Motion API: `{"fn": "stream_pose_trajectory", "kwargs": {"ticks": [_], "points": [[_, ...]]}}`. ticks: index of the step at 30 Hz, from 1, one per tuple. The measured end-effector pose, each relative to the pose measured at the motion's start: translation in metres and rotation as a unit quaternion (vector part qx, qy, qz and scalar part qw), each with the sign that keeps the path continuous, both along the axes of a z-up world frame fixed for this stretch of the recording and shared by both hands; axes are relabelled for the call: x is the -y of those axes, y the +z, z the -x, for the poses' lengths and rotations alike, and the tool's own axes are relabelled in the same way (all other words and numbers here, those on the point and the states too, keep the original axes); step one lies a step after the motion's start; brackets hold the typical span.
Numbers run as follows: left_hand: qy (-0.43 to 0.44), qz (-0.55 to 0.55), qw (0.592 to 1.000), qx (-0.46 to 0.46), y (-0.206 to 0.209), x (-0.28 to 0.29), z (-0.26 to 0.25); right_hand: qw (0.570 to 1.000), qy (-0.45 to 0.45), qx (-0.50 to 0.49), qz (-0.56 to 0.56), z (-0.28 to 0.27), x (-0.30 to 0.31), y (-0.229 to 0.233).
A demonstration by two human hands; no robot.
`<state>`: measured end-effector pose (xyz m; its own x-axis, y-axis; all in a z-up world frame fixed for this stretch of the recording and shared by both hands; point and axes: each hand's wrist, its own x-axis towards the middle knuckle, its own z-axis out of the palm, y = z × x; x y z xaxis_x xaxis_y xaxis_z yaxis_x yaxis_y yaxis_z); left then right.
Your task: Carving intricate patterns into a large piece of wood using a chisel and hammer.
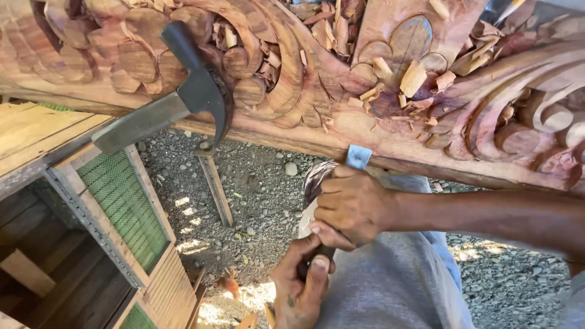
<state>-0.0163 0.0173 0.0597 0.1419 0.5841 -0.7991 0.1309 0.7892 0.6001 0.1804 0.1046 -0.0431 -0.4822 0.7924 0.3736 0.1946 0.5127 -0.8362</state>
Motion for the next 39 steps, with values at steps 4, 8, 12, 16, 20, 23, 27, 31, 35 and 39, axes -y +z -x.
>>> {"fn": "stream_pose_trajectory", "kwargs": {"ticks": [4, 8, 12, 16, 20, 23, 27, 31, 35, 39], "points": [[0.003, 0.019, 1.0, -0.008, -0.004, 0.009, 0.0, 1.0, 0.011, 0.018, -0.005, -0.007, -0.003, -0.001], [0.004, -0.018, 0.999, 0.027, -0.01, 0.001, -0.004, 1.0, 0.013, 0.007, 0.014, -0.007, 0.0, -0.001], [0.004, -0.028, 0.999, 0.034, -0.01, -0.019, -0.018, 1.0, 0.002, 0.025, -0.008, -0.012, -0.012, -0.003], [0.023, -0.039, 0.998, 0.045, -0.012, -0.031, -0.025, 0.999, -0.049, 0.015, 0.008, -0.014, -0.02, -0.005], [0.009, -0.015, 1.0, 0.012, -0.004, -0.003, -0.013, 0.999, -0.045, 0.009, -0.009, -0.01, -0.002, -0.008], [-0.012, -0.029, 0.999, 0.014, -0.006, 0.004, -0.009, 1.0, -0.007, 0.006, -0.003, -0.012, 0.001, -0.003], [0.019, -0.003, 0.999, 0.036, -0.01, -0.006, -0.015, 1.0, -0.003, 0.009, -0.009, -0.016, -0.008, -0.001], [0.025, -0.01, 0.999, 0.034, -0.019, -0.013, -0.017, 1.0, -0.013, 0.016, 0.009, -0.016, -0.013, -0.006], [0.03, -0.028, 0.997, 0.059, -0.016, -0.029, -0.024, 0.998, -0.057, 0.018, 0.012, -0.018, -0.022, -0.003], [0.016, 0.012, 1.0, 0.013, -0.002, -0.009, -0.013, 0.999, -0.032, 0.006, 0.0, -0.011, -0.004, -0.006]]}}
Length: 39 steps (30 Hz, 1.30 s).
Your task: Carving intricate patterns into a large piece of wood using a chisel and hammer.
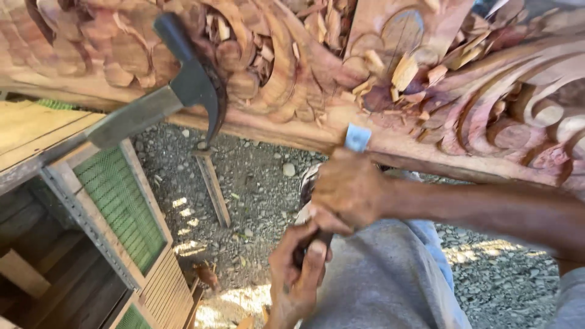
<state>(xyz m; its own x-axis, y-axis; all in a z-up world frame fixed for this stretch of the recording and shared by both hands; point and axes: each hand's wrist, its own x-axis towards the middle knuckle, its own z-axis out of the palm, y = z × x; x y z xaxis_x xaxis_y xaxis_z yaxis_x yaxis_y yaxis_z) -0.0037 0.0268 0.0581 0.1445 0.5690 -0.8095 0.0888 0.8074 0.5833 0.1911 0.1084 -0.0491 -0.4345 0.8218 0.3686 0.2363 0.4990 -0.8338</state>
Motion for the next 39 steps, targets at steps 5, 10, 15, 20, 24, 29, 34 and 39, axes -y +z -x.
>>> {"fn": "stream_pose_trajectory", "kwargs": {"ticks": [5, 10, 15, 20, 24, 29, 34, 39], "points": [[-0.021, -0.026, 0.999, 0.008, 0.001, 0.009, 0.009, 0.999, 0.054, -0.005, -0.004, 0.002, 0.005, 0.008], [-0.006, -0.027, 0.999, 0.023, -0.008, 0.003, 0.004, 0.999, 0.031, 0.017, -0.022, -0.001, -0.004, 0.0], [-0.022, -0.026, 0.999, 0.015, -0.007, -0.015, -0.008, 1.0, -0.018, -0.005, 0.005, -0.005, -0.004, 0.002], [-0.03, -0.03, 0.999, 0.009, -0.004, 0.007, 0.005, 0.999, -0.008, -0.018, -0.026, -0.003, 0.001, -0.005], [-0.015, -0.005, 1.0, 0.005, -0.008, -0.002, 0.001, 1.0, 0.027, -0.007, -0.001, -0.005, -0.003, 0.005], [0.031, 0.011, 0.999, 0.043, -0.01, -0.01, -0.004, 1.0, 0.014, 0.013, -0.003, -0.005, -0.008, 0.004], [-0.004, -0.039, 0.998, 0.054, -0.014, -0.027, -0.003, 0.999, -0.029, 0.034, 0.01, -0.009, -0.02, 0.014], [-0.01, -0.044, 0.998, 0.035, -0.002, -0.004, 0.008, 0.999, -0.023, 0.021, -0.03, 0.007, -0.003, 0.0]]}}
